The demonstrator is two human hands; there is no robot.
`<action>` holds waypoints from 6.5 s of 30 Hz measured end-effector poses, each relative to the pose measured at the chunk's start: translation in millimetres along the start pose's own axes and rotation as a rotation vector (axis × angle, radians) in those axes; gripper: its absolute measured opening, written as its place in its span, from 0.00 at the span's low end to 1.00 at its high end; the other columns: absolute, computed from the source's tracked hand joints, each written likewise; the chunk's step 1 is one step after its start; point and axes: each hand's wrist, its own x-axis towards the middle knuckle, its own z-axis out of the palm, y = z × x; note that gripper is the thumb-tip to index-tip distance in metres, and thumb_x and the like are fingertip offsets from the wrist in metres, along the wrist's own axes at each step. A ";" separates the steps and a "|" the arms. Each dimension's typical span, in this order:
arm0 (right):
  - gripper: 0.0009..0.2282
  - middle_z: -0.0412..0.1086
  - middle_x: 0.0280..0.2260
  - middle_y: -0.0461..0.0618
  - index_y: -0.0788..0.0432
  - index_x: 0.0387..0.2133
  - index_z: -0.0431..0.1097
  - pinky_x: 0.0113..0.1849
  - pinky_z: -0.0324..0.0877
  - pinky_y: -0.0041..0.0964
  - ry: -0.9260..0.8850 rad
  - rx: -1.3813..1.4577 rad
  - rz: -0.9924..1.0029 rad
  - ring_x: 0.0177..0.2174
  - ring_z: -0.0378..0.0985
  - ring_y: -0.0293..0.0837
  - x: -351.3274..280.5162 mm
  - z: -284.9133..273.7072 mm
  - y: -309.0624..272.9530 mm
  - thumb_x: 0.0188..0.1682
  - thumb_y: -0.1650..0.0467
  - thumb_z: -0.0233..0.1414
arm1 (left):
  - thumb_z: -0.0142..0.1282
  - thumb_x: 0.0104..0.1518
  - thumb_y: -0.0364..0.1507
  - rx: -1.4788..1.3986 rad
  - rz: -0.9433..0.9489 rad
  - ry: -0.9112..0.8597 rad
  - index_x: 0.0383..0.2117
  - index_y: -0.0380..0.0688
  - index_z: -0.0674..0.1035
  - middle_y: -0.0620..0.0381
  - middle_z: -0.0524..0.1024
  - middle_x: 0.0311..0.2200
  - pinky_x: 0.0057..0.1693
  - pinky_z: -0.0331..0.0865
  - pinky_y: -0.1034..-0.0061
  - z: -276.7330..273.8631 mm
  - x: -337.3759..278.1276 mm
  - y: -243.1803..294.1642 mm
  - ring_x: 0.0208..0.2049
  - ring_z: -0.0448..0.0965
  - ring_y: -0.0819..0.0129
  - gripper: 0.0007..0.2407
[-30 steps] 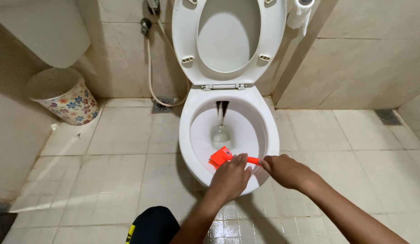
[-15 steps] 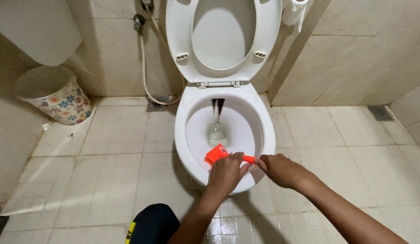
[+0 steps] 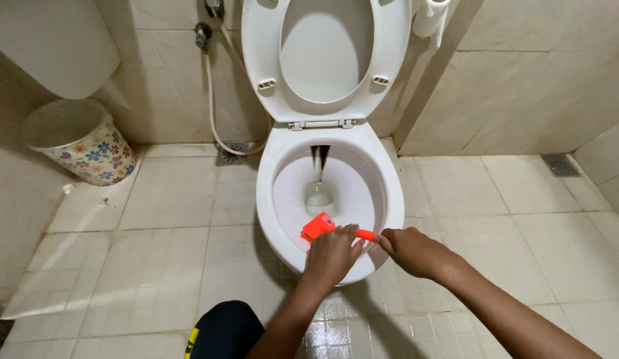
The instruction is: The person uses an orange toilet brush to scrub the inside of the toilet bowl, the underside of the toilet seat, and the rim. They then rinse the brush under a handheld bidet sprayer and place it on the floor before closing the toilet seat.
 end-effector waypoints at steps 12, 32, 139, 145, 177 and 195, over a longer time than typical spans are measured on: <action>0.20 0.78 0.37 0.61 0.53 0.46 0.74 0.44 0.74 0.54 0.021 0.010 -0.047 0.39 0.82 0.60 1.2 3.8 6.7 0.58 0.57 0.36 | 0.60 0.59 0.38 -0.003 -0.030 -0.053 0.36 0.35 0.79 0.41 0.80 0.29 0.38 0.75 0.56 -10.5 2.9 10.4 0.32 0.82 0.48 0.15; 0.21 0.78 0.36 0.59 0.54 0.44 0.75 0.43 0.74 0.54 0.001 -0.023 -0.022 0.38 0.82 0.59 -3.0 -2.5 -1.7 0.59 0.57 0.36 | 0.55 0.60 0.28 -0.051 0.037 0.000 0.46 0.37 0.81 0.44 0.82 0.33 0.41 0.76 0.57 0.7 1.1 -8.5 0.33 0.83 0.51 0.11; 0.18 0.62 0.18 0.43 0.63 0.33 0.70 0.23 0.60 0.32 0.736 0.998 -0.504 0.20 0.62 0.33 192.4 -50.2 92.8 0.61 0.60 0.44 | 0.47 0.63 0.37 0.460 0.159 0.237 0.67 0.47 0.64 0.61 0.57 0.71 0.69 0.51 0.48 3.4 229.6 45.7 0.72 0.52 0.48 0.25; 0.16 0.61 0.18 0.40 0.60 0.36 0.73 0.22 0.58 0.29 0.675 1.107 -0.556 0.19 0.60 0.31 192.1 -84.2 74.2 0.61 0.61 0.44 | 0.48 0.62 0.37 0.471 0.149 0.326 0.69 0.47 0.63 0.57 0.57 0.72 0.68 0.54 0.47 -25.0 245.7 57.3 0.71 0.53 0.46 0.27; 0.16 0.60 0.15 0.41 0.59 0.32 0.73 0.21 0.57 0.31 0.621 1.025 -0.656 0.17 0.59 0.32 216.3 -94.1 91.0 0.58 0.60 0.45 | 0.50 0.61 0.42 0.768 0.055 0.307 0.67 0.52 0.65 0.64 0.58 0.70 0.69 0.51 0.45 -18.9 254.4 64.9 0.72 0.51 0.49 0.27; 0.21 0.62 0.16 0.47 0.61 0.30 0.67 0.23 0.63 0.38 0.506 0.915 -0.563 0.17 0.63 0.37 231.6 -50.5 106.2 0.59 0.57 0.37 | 0.50 0.61 0.41 0.676 0.046 0.245 0.66 0.50 0.67 0.63 0.59 0.71 0.70 0.47 0.41 22.7 242.1 38.5 0.73 0.47 0.47 0.26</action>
